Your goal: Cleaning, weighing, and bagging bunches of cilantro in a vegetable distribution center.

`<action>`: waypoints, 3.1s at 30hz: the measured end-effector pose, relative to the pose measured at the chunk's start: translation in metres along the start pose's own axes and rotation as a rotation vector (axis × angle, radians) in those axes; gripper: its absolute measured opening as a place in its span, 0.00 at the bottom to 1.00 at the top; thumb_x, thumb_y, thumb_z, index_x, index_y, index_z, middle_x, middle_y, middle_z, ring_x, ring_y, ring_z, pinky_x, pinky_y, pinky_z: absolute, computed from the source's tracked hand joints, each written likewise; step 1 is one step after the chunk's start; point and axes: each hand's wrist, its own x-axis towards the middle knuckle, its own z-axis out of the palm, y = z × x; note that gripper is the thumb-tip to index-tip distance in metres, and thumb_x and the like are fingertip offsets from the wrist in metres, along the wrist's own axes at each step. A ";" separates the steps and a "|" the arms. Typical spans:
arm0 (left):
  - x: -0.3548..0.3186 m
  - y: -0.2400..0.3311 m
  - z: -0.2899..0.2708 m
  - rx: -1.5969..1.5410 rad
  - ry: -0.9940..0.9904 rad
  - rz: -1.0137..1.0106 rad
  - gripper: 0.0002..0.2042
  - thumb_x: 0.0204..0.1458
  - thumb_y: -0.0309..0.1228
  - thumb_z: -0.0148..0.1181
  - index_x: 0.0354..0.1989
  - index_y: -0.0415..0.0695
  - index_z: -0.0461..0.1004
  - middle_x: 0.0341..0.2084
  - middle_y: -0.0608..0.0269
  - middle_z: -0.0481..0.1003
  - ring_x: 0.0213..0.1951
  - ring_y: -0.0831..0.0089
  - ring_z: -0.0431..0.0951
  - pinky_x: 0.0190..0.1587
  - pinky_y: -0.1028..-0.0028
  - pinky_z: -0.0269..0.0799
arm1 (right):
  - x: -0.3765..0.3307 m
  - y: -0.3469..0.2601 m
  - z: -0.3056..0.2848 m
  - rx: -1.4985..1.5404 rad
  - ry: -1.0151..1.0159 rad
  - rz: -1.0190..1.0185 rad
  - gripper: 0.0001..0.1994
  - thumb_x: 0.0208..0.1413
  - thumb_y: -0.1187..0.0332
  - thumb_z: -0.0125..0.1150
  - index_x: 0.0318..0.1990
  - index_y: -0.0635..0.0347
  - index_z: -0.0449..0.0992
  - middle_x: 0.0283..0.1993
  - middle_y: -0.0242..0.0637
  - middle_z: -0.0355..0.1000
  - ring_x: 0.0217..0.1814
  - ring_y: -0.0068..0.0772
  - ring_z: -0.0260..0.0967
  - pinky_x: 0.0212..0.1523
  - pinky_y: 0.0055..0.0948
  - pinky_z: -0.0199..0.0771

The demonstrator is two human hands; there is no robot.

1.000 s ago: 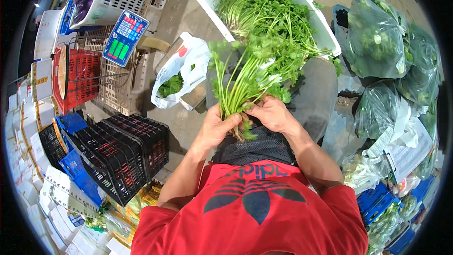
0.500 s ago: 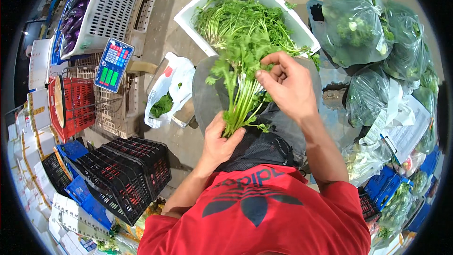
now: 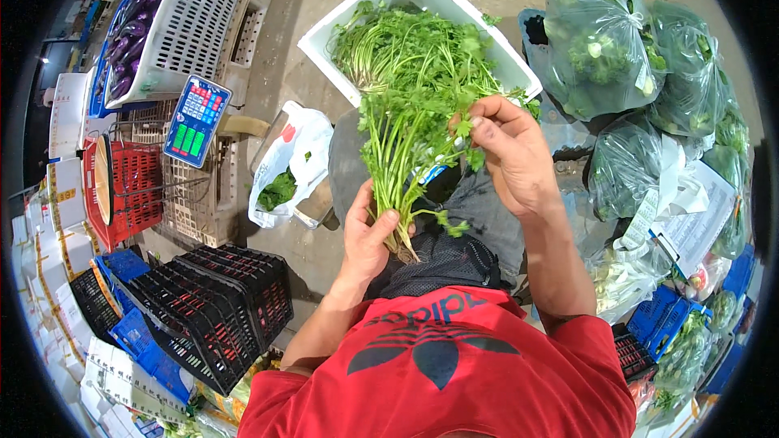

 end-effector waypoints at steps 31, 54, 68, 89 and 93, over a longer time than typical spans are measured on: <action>0.082 0.051 -0.067 -0.698 0.072 0.158 0.05 0.54 0.29 0.57 0.32 0.42 0.69 0.29 0.60 0.67 0.24 0.72 0.62 0.31 0.73 0.61 | -0.106 -0.037 -0.060 0.277 0.207 -0.377 0.01 0.70 0.70 0.50 0.43 0.53 0.68 0.28 0.29 0.61 0.25 0.25 0.61 0.33 0.37 0.75; 0.016 0.006 -0.022 0.718 -0.258 0.315 0.25 0.53 0.17 0.53 0.63 0.36 0.65 0.46 0.62 0.76 0.46 0.73 0.75 0.51 0.72 0.72 | -0.046 0.065 0.037 0.040 -0.102 0.040 0.39 0.61 0.62 0.69 0.72 0.69 0.52 0.61 0.45 0.70 0.61 0.32 0.69 0.63 0.32 0.67; 0.013 -0.006 -0.010 0.246 -0.194 0.019 0.31 0.58 0.29 0.68 0.67 0.40 0.60 0.42 0.58 0.78 0.39 0.72 0.79 0.40 0.74 0.77 | -0.026 0.006 0.016 -0.721 0.293 -0.190 0.08 0.58 0.69 0.66 0.39 0.65 0.76 0.26 0.41 0.76 0.26 0.27 0.72 0.31 0.31 0.73; 0.015 -0.012 0.019 0.033 -0.015 0.148 0.24 0.61 0.31 0.65 0.62 0.43 0.60 0.40 0.60 0.75 0.36 0.74 0.76 0.37 0.74 0.76 | 0.001 0.021 0.016 -0.106 0.175 0.062 0.07 0.62 0.71 0.60 0.36 0.67 0.71 0.27 0.37 0.75 0.28 0.26 0.75 0.31 0.24 0.74; 0.017 -0.015 0.024 -0.051 0.036 0.108 0.26 0.61 0.33 0.65 0.62 0.47 0.58 0.41 0.64 0.73 0.36 0.75 0.76 0.35 0.74 0.75 | -0.006 0.030 0.015 -0.232 0.163 -0.019 0.05 0.64 0.73 0.56 0.43 0.65 0.72 0.37 0.38 0.77 0.37 0.28 0.77 0.44 0.28 0.77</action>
